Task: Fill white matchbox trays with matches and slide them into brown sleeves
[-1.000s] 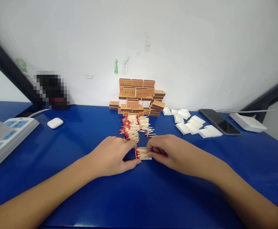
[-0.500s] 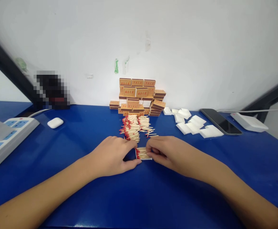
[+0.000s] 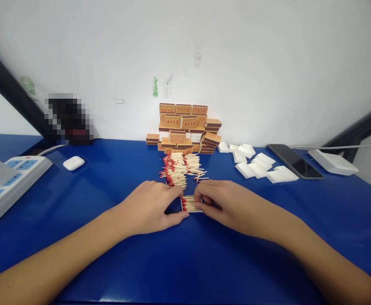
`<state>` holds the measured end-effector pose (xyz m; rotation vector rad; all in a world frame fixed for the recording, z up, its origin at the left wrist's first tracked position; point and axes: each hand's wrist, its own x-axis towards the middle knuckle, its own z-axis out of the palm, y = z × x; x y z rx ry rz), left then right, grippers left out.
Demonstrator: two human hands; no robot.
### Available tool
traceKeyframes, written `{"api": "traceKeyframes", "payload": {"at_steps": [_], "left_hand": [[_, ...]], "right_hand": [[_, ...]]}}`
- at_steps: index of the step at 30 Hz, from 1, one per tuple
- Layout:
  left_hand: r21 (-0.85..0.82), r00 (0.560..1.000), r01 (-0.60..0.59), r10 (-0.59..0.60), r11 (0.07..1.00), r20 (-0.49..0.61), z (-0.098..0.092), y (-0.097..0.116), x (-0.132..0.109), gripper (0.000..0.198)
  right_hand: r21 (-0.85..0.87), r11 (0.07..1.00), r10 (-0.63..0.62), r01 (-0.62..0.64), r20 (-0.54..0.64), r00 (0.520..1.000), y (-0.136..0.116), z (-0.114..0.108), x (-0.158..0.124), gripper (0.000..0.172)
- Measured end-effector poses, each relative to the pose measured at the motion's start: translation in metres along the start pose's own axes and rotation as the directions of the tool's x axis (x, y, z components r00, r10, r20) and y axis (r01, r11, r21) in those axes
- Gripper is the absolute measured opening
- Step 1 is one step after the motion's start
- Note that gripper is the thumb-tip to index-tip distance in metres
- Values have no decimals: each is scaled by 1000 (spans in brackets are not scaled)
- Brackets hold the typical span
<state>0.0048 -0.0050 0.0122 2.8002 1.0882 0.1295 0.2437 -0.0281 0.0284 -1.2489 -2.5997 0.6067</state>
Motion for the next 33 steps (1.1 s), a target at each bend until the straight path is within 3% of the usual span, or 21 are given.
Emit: {"api": "traceKeyframes", "payload": {"at_steps": [16, 33], "left_hand": [[5, 1000, -6, 6, 1000, 2, 0, 0, 0, 33], [20, 1000, -13, 13, 1000, -1, 0, 0, 0, 32]], "right_hand": [[-12, 997, -71, 70, -99, 993, 3, 8, 6, 11], [3, 999, 33, -33, -120, 992, 3, 14, 8, 17]]}}
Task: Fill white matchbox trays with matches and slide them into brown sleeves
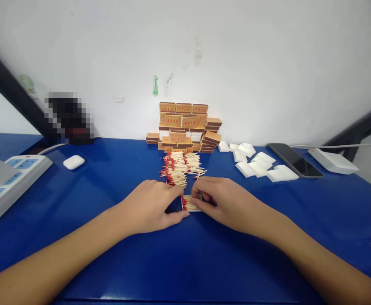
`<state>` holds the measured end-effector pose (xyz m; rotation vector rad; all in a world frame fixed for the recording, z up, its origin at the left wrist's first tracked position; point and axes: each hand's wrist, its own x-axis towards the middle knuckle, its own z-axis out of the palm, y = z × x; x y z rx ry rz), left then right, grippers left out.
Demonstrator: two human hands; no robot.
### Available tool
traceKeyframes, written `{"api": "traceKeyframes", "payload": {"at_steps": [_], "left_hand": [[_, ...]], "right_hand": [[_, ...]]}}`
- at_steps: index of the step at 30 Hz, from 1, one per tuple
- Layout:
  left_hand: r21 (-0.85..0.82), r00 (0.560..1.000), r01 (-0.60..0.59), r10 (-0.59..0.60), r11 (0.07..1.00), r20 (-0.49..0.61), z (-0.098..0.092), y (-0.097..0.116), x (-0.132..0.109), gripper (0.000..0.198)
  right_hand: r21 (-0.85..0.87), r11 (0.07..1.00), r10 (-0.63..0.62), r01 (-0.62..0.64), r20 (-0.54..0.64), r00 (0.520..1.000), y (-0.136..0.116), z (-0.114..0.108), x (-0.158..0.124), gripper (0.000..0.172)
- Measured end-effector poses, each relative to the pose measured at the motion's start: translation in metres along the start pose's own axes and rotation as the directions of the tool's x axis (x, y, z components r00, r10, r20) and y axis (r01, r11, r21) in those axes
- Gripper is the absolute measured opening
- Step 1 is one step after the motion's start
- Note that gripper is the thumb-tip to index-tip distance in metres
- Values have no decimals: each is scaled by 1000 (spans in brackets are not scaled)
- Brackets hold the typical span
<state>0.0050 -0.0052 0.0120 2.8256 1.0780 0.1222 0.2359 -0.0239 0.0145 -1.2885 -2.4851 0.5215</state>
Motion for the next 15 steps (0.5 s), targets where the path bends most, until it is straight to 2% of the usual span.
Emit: {"api": "traceKeyframes", "payload": {"at_steps": [6, 15], "left_hand": [[-6, 1000, 2, -2, 1000, 2, 0, 0, 0, 32], [-1, 1000, 13, -13, 1000, 12, -1, 1, 0, 33]], "right_hand": [[-32, 999, 40, -40, 4, 999, -1, -1, -1, 27], [-18, 1000, -1, 2, 45, 999, 0, -5, -2, 26]]}}
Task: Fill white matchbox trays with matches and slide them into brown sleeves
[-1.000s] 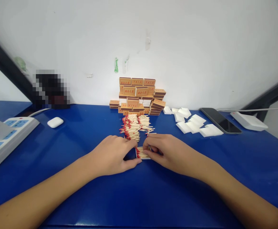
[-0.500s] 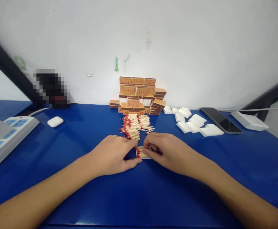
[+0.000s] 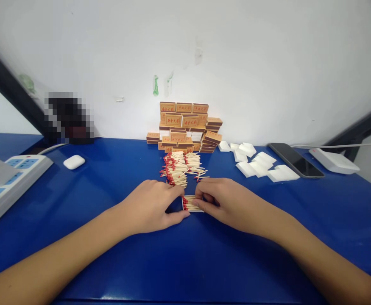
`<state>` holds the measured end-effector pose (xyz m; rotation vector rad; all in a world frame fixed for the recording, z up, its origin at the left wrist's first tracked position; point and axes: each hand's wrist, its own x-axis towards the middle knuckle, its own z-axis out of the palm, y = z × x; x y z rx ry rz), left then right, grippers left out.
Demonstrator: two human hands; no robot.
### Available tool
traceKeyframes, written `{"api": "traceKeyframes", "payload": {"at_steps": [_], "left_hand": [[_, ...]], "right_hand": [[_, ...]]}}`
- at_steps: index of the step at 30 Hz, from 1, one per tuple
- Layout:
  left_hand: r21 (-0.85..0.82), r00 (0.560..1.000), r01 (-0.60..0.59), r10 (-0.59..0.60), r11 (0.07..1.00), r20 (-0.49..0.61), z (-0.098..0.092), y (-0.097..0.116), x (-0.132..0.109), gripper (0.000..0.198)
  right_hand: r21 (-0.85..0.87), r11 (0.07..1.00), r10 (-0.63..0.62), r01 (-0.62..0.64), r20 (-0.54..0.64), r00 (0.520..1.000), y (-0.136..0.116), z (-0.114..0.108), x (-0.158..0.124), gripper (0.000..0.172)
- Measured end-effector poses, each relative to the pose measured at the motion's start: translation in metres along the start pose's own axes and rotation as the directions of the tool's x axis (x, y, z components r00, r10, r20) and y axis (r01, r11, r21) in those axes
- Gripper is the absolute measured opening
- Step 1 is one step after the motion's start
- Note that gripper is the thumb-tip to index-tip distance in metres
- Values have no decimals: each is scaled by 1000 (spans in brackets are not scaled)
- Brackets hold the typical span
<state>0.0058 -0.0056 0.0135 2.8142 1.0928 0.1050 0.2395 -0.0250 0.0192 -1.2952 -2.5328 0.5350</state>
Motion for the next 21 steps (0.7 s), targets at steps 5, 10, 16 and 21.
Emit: {"api": "traceKeyframes", "payload": {"at_steps": [5, 10, 16, 21], "left_hand": [[-1, 1000, -4, 4, 1000, 0, 1, -1, 0, 33], [-3, 1000, 1, -1, 1000, 4, 2, -1, 0, 33], [-3, 1000, 0, 0, 1000, 0, 2, -1, 0, 34], [-7, 1000, -8, 8, 1000, -3, 0, -1, 0, 33]], "right_hand": [[-37, 999, 28, -29, -13, 1000, -3, 0, 0, 29], [-37, 999, 13, -13, -16, 1000, -1, -5, -2, 27], [28, 999, 15, -16, 44, 999, -1, -7, -3, 23], [18, 1000, 6, -6, 23, 1000, -1, -6, -3, 22]]}}
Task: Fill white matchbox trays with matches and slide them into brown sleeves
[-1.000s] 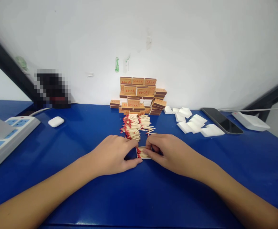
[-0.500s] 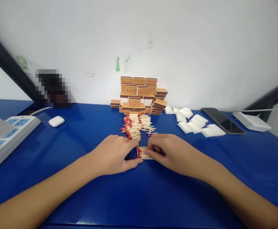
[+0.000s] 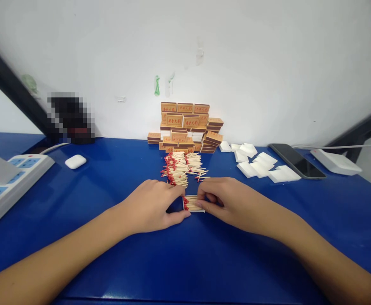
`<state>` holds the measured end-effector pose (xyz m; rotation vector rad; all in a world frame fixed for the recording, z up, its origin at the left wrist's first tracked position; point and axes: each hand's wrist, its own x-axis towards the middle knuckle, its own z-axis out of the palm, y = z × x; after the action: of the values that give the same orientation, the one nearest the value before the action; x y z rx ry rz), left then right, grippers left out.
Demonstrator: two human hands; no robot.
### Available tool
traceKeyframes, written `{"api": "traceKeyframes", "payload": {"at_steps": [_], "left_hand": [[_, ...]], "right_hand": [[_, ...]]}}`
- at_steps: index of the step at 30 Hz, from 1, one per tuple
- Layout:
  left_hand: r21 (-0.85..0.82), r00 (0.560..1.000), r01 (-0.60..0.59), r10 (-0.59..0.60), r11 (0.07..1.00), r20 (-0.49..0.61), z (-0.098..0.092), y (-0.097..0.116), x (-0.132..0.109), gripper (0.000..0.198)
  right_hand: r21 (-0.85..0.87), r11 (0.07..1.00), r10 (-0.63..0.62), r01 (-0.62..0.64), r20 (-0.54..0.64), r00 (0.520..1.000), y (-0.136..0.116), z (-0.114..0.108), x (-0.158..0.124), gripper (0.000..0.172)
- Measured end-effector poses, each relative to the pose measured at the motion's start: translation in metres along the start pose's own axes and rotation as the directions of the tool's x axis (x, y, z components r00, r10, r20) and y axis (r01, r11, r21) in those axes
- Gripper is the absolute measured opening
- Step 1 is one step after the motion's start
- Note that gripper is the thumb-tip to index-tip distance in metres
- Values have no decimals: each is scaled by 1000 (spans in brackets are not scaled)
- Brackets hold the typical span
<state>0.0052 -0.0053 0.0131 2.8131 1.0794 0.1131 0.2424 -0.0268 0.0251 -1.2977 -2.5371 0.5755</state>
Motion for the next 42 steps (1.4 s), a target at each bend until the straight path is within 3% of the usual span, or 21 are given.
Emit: {"api": "traceKeyframes", "payload": {"at_steps": [6, 16, 26, 32, 42], "left_hand": [[-13, 1000, -1, 1, 1000, -12, 1, 0, -1, 33], [2, 1000, -7, 7, 1000, -6, 1, 0, 0, 34], [11, 1000, -20, 20, 1000, -18, 0, 0, 0, 28], [-2, 1000, -17, 17, 1000, -22, -1, 1, 0, 28], [-11, 999, -20, 20, 1000, -34, 0, 0, 0, 32]], "right_hand": [[10, 1000, -10, 10, 4, 1000, -1, 1, 1, 23], [53, 999, -6, 9, -57, 998, 0, 8, 3, 7], [93, 986, -131, 135, -49, 990, -6, 11, 4, 16], [71, 997, -26, 32, -76, 997, -6, 17, 6, 18], [50, 998, -34, 34, 7, 999, -2, 11, 4, 15]]}}
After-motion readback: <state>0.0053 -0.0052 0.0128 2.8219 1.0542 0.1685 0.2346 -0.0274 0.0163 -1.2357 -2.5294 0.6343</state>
